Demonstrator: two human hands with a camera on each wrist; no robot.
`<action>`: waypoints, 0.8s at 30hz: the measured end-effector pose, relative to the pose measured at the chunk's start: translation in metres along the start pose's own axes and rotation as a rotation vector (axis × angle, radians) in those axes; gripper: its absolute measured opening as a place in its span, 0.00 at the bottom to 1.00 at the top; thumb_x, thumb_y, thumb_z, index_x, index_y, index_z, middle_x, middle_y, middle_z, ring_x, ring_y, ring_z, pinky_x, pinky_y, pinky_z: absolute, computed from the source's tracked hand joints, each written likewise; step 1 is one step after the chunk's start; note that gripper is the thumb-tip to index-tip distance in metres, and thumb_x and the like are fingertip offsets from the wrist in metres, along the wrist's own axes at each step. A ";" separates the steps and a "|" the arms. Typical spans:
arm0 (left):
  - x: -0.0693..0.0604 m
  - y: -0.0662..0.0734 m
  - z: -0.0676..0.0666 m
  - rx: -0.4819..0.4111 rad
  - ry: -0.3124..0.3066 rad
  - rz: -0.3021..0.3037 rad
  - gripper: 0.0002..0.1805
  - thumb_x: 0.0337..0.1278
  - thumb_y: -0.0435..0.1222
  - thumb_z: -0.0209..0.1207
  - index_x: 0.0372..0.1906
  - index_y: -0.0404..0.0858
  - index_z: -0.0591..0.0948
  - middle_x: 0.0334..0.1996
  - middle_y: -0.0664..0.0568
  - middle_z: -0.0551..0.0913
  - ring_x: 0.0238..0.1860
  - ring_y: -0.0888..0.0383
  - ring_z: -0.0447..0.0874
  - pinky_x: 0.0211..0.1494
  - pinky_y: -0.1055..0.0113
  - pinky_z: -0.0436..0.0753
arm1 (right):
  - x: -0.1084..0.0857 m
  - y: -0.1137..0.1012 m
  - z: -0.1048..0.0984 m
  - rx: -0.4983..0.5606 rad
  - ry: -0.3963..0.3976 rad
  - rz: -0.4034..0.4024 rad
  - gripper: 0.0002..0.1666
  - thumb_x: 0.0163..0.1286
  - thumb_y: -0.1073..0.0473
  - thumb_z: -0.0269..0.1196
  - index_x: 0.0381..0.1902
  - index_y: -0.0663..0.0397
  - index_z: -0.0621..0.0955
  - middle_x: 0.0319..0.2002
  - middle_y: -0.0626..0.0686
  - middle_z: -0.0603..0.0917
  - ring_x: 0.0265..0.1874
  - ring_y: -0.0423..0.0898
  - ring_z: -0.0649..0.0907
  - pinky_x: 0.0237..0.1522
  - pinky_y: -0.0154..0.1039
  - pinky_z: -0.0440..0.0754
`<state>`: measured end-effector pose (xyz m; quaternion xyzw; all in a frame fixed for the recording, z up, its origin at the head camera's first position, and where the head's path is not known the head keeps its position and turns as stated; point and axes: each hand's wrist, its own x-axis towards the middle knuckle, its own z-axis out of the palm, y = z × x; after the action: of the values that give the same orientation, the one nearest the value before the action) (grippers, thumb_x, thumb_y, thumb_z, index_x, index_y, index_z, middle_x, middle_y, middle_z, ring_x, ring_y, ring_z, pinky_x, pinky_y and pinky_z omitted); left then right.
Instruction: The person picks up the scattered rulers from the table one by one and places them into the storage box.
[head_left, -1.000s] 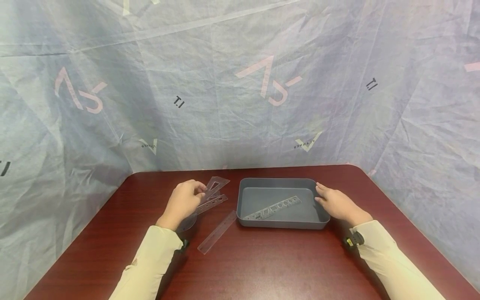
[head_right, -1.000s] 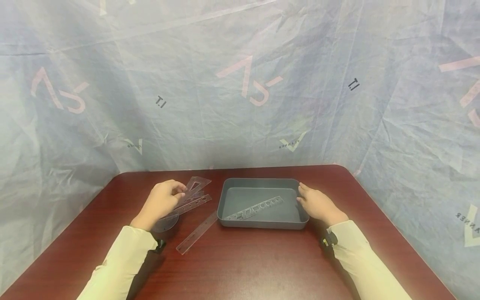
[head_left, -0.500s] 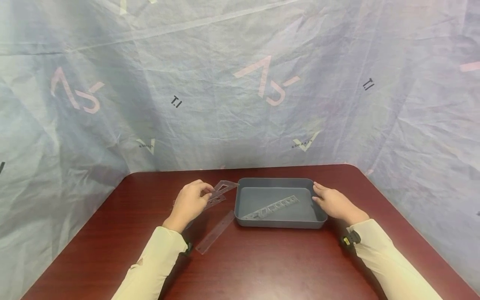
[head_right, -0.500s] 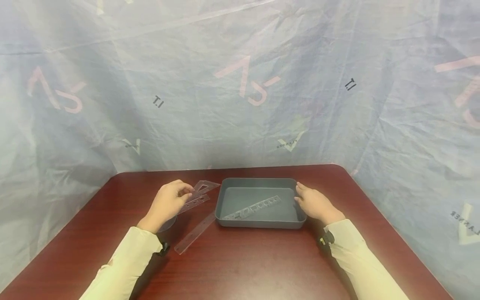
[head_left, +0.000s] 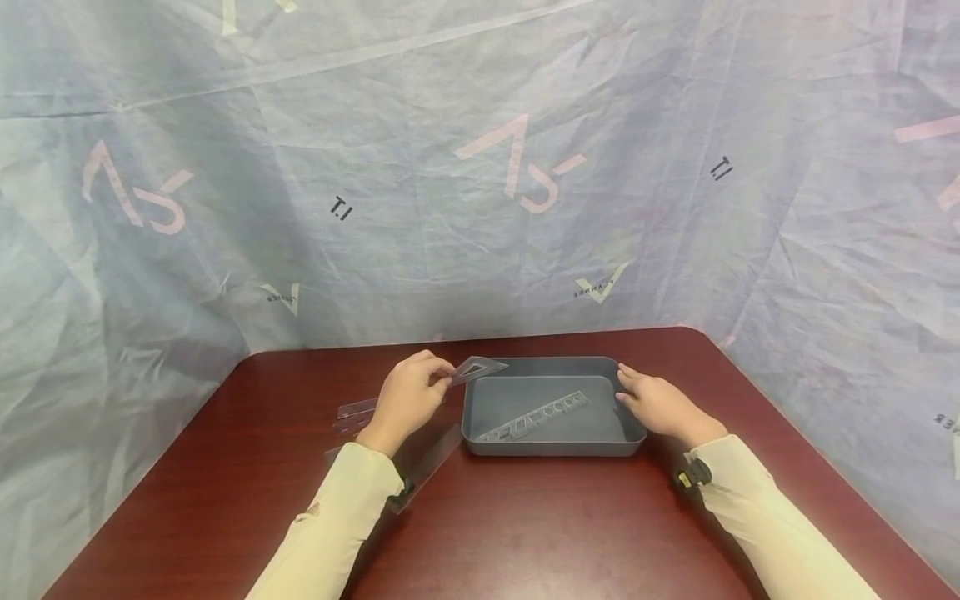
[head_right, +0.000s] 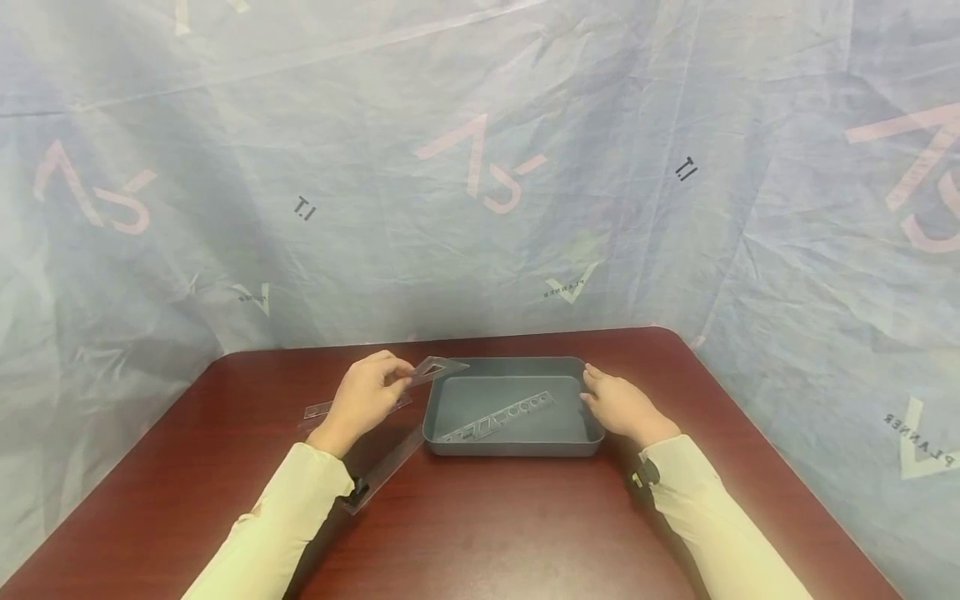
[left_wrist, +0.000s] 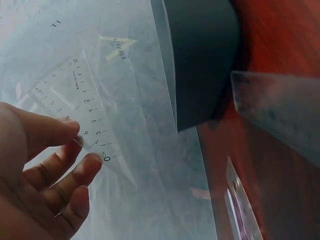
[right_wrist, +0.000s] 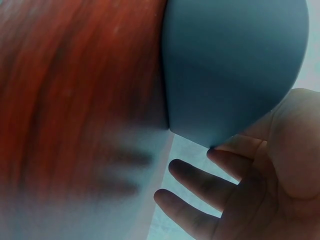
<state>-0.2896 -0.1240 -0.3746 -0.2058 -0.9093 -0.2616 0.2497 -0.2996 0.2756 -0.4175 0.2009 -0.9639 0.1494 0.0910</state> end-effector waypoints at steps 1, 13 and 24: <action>0.002 0.001 0.002 -0.005 -0.002 0.001 0.07 0.55 0.31 0.68 0.38 0.46 0.89 0.33 0.60 0.82 0.31 0.61 0.79 0.36 0.62 0.79 | 0.000 0.000 0.000 0.002 0.000 0.000 0.29 0.74 0.61 0.58 0.65 0.77 0.70 0.69 0.70 0.67 0.65 0.67 0.71 0.63 0.62 0.68; 0.016 0.018 0.021 0.032 -0.055 0.061 0.06 0.57 0.31 0.67 0.38 0.44 0.88 0.33 0.60 0.81 0.34 0.62 0.80 0.40 0.64 0.80 | -0.001 0.003 0.002 -0.002 0.006 -0.004 0.29 0.73 0.61 0.58 0.65 0.77 0.70 0.69 0.70 0.67 0.65 0.67 0.71 0.63 0.62 0.69; 0.026 0.025 0.042 0.165 -0.131 0.167 0.09 0.59 0.29 0.62 0.39 0.43 0.89 0.32 0.58 0.80 0.29 0.64 0.76 0.36 0.67 0.79 | 0.000 0.001 0.000 -0.002 -0.003 0.003 0.29 0.74 0.61 0.58 0.66 0.77 0.69 0.70 0.70 0.66 0.65 0.67 0.71 0.63 0.62 0.69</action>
<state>-0.3122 -0.0734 -0.3815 -0.2761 -0.9218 -0.1502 0.2269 -0.3003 0.2766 -0.4175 0.1996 -0.9645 0.1481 0.0897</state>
